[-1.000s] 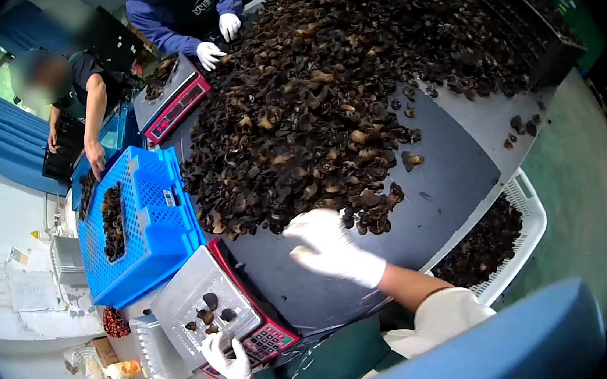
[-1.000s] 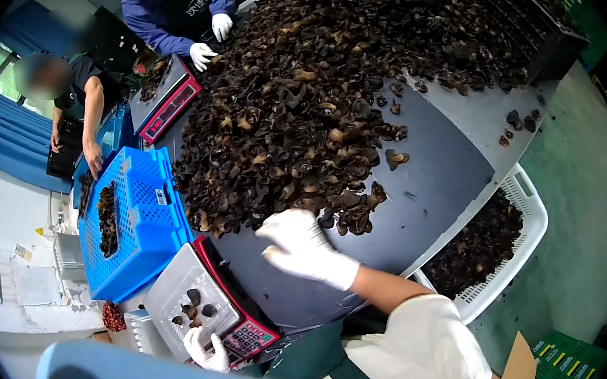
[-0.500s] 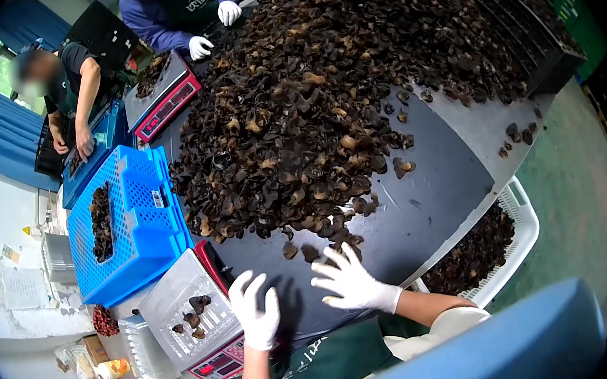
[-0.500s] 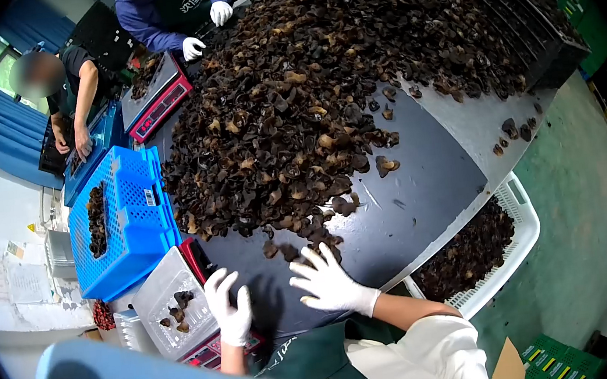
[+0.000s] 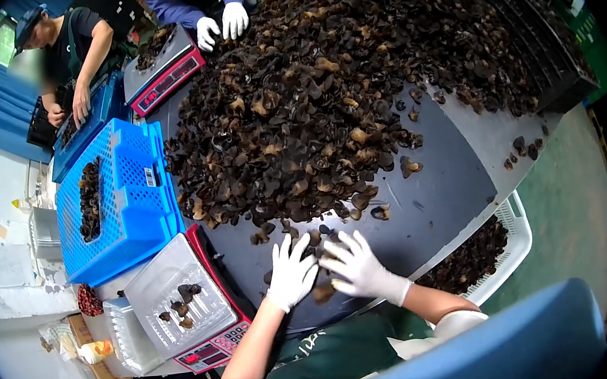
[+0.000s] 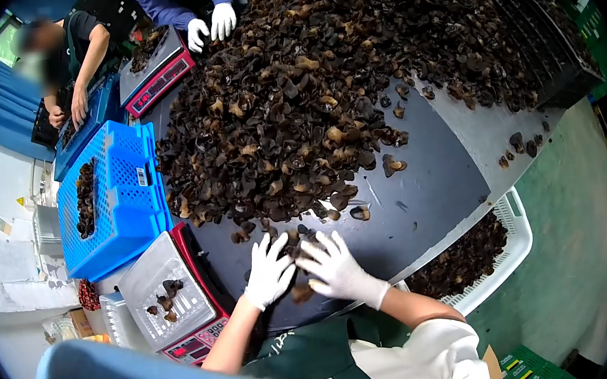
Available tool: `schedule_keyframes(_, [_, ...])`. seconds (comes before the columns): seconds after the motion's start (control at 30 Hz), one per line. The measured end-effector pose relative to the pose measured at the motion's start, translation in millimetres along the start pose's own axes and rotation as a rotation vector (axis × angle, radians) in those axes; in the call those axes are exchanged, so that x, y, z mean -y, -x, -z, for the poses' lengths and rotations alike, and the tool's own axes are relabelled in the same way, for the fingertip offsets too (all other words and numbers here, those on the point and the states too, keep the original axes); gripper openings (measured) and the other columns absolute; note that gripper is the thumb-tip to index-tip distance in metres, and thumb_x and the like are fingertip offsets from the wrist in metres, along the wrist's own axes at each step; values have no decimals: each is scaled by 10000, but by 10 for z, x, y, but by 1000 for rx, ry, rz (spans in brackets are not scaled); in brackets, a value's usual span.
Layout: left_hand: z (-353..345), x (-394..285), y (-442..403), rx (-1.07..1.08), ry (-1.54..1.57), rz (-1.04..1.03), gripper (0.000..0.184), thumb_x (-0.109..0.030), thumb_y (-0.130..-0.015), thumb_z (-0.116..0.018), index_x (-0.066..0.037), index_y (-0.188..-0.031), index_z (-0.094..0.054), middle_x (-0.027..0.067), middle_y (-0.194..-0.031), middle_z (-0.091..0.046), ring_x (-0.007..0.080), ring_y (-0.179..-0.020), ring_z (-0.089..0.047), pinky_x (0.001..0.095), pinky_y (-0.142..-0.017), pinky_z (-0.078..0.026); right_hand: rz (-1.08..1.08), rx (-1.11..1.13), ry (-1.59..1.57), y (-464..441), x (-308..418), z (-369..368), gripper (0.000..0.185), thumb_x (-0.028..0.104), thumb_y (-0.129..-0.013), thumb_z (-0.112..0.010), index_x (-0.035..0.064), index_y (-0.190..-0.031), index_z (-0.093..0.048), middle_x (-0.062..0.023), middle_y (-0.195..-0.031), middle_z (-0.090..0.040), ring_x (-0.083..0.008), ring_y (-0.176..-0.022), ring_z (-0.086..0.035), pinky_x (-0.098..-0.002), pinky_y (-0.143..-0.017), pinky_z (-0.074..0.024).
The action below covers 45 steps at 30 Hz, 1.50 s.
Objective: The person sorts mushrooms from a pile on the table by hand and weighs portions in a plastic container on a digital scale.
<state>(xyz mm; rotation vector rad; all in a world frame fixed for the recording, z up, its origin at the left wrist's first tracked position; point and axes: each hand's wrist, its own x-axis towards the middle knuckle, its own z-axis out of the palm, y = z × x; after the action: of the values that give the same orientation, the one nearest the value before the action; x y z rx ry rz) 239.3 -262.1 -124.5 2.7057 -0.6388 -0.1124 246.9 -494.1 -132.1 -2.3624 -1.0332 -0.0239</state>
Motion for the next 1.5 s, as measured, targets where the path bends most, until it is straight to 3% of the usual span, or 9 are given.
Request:
schedule_keyframes(0.17, [304, -42, 276, -361, 155, 82, 232, -108, -781, -652, -125, -1005, -709, 155, -1271, -564, 404, -1211, -471, 527, -1044, -356, 7, -245, -158, 66, -10, 309, 383, 247, -742, -724, 162, -1109, -654, -94, -1257, -556, -350, -1195, -471, -520, -1012, -369])
schedule_keyframes(0.4, [21, 306, -88, -389, 68, 653, 597, -278, -908, -602, -172, -1466, -421, 253, -1574, -212, 489, -1411, -248, 588, -1134, -206, -472, -289, 166, 50, -506, 281, 562, 217, -764, -738, 104, -1289, -572, -207, -1447, -426, -445, -1343, -355, -567, -1100, -285])
schedule_keyframes(0.53, [-116, 218, 104, -355, 146, 401, 321, -185, -859, -636, -144, -1177, -635, 141, -1363, -511, 440, -1322, -389, 598, -1083, -291, -59, -174, -265, 128, -251, 236, 378, 136, -722, -724, 84, -1090, -655, -131, -1215, -591, -354, -1176, -532, -501, -1008, -390])
schedule_keyframes(0.67, [17, -137, 457, -271, 407, 251, 267, -114, -848, -638, -128, -1113, -668, 119, -1283, -582, 416, -1287, -445, 537, -1101, -309, 78, -158, -408, 227, 84, 261, 282, 60, -723, -684, 91, -1003, -674, -103, -1101, -645, -295, -1051, -607, -467, -948, -445])
schedule_keyframes(0.87, [208, -276, 763, -414, 346, 588, 494, -39, -863, -573, -61, -1353, -516, 224, -1470, -380, 404, -1373, -352, 453, -1155, -273, -189, -496, -550, -14, -119, 276, 243, -78, -755, -607, 0, -980, -660, -175, -1044, -665, -357, -990, -643, -401, -885, -524])
schedule_keyframes(1.13, [-159, -387, 904, -119, 482, 696, 653, -193, -937, -531, -103, -1532, -277, 234, -1598, -166, 455, -1481, -72, 553, -1183, -55, -113, -199, 27, -619, 69, 217, 413, 108, -742, -689, 84, -1152, -645, -78, -1187, -618, -294, -1130, -529, -438, -993, -377])
schedule_keyframes(1.27, [97, -546, 834, -82, 745, 501, 469, -86, -926, -537, -101, -1392, -490, 243, -1520, -315, 410, -1417, -304, 440, -1169, -261, -21, -140, -419, -433, -75, 42, 245, 16, -724, -632, 104, -947, -686, -37, -971, -689, -261, -989, -608, -402, -903, -430])
schedule_keyframes(1.33, [179, -517, 729, -215, 563, 499, 400, -56, -899, -555, -87, -1298, -565, 240, -1445, -409, 390, -1348, -397, 425, -1137, -321, -49, -232, -445, -438, -95, 247, 192, -30, -734, -604, 84, -867, -684, -70, -890, -708, -282, -849, -657, -384, -816, -482])
schedule_keyframes(1.5, [144, -35, 351, -409, 434, 396, 305, -11, -889, -534, -47, -1178, -626, 185, -1254, -565, 350, -1180, -537, 403, -1044, -410, -241, -344, -294, -138, -213, 375, 212, -101, -737, -618, 59, -862, -681, -83, -916, -711, -275, -897, -662, -368, -850, -490])
